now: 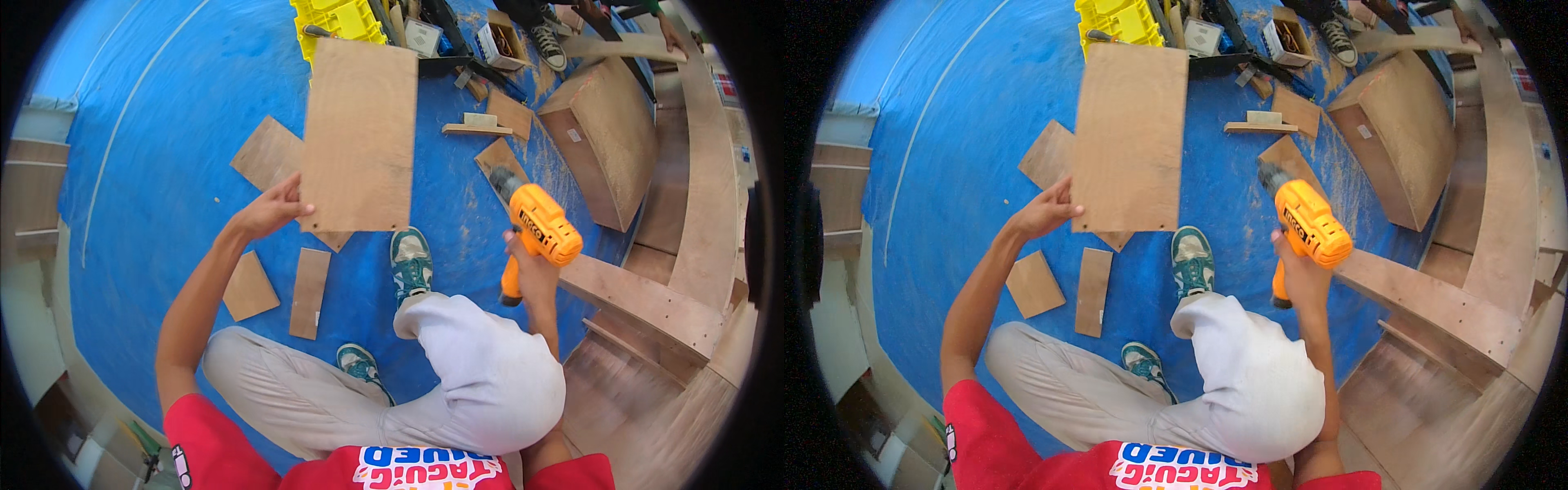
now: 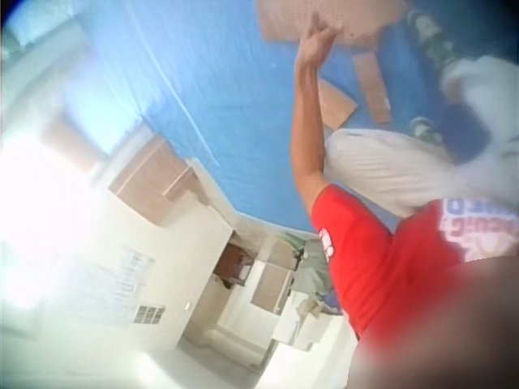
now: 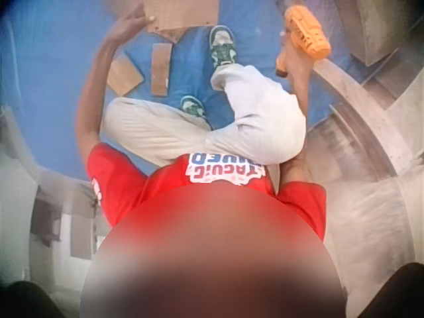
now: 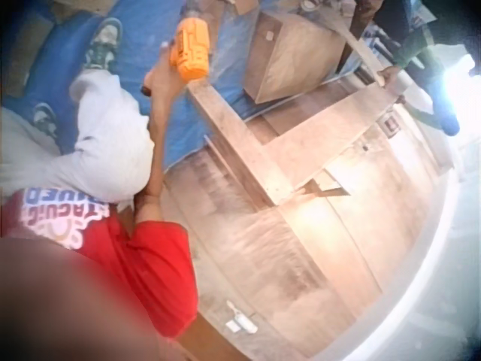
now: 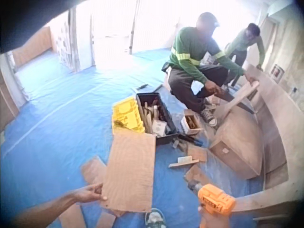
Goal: The person sits on a blue floor covering and uses a cordless drill to fasten screws into small wooden boards. They repeatedly pick up pieces, align them, and drive screws to join them into a larger structure.
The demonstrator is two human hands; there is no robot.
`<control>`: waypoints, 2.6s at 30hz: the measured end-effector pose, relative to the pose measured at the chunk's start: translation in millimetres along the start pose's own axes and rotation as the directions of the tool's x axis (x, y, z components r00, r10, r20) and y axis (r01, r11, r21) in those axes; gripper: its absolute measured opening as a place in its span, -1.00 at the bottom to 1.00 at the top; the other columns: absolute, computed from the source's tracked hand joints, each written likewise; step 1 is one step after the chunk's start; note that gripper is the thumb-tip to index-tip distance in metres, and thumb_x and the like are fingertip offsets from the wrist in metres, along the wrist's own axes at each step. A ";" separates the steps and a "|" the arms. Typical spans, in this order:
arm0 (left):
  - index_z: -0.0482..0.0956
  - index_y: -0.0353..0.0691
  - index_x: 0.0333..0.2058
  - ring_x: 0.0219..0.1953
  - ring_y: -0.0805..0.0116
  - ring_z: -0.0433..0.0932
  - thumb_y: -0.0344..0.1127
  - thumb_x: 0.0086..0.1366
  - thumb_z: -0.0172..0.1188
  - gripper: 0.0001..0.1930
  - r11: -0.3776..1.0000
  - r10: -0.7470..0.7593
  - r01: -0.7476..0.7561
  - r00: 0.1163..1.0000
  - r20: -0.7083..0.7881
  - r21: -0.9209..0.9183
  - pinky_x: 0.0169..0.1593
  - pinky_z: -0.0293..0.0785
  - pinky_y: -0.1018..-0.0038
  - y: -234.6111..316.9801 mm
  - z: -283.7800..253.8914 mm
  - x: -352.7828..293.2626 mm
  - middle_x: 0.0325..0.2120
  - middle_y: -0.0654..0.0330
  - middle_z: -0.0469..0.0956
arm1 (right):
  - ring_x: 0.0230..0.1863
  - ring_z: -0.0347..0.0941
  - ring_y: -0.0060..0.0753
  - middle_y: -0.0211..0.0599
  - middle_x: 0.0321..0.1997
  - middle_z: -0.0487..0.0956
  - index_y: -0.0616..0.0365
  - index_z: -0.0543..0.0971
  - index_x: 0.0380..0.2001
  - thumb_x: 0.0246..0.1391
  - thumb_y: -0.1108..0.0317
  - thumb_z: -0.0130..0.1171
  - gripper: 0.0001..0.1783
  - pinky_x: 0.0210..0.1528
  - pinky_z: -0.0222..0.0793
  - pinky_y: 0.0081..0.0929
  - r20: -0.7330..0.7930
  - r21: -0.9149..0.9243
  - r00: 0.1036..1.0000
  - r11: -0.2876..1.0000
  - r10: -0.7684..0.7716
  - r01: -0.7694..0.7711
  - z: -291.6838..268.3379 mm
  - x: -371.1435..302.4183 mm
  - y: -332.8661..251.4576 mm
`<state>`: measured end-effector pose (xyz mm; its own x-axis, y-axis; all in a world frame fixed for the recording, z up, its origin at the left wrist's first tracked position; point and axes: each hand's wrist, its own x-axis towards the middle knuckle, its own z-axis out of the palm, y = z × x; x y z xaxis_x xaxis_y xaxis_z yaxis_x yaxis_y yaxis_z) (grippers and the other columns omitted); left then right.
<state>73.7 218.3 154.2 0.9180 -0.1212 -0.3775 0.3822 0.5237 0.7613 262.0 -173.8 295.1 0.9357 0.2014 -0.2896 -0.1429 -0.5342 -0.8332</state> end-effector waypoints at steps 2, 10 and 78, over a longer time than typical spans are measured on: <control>-0.15 -0.22 0.53 0.52 0.31 0.07 -0.42 0.33 0.32 -0.04 0.999 0.007 -0.010 0.997 0.078 0.041 0.53 0.00 0.26 5.1 -1.6 42.9 0.50 0.15 0.10 | -0.33 0.56 -0.54 -0.39 -0.26 0.62 0.22 0.58 -0.03 0.14 0.45 0.39 -0.67 -0.26 0.50 -0.50 -0.006 0.069 0.995 0.992 0.104 -0.104 4.8 2.2 36.5; -0.08 -0.18 0.52 0.38 0.35 0.35 -0.43 0.38 0.28 -0.12 1.000 0.013 -0.015 0.995 0.102 0.019 0.43 0.25 0.29 -1.3 -15.0 139.0 0.38 0.16 0.33 | -0.38 0.53 -0.54 -0.40 -0.29 0.61 0.22 0.58 -0.05 0.14 0.47 0.37 -0.69 -0.29 0.49 -0.48 -0.026 0.055 0.979 0.978 0.202 -0.201 -5.1 -0.1 93.7; 0.70 -0.29 -0.25 -0.46 0.24 0.65 -0.35 0.27 0.34 -0.85 0.226 0.583 -0.131 0.812 -0.026 0.965 -0.35 0.51 0.35 179.8 70.8 317.0 -0.51 0.09 0.67 | 0.02 0.47 -0.17 -0.25 -0.09 0.55 0.09 0.56 0.20 0.21 0.36 0.17 -0.53 0.20 0.16 -0.17 -0.257 -0.711 0.901 0.700 -0.350 0.069 12.6 136.9 212.3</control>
<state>441.0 214.4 208.7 0.9654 0.2295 0.1237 0.0681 -0.6799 0.7301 355.7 -249.3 72.6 0.9758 0.1576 0.1517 0.1942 -0.9435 -0.2685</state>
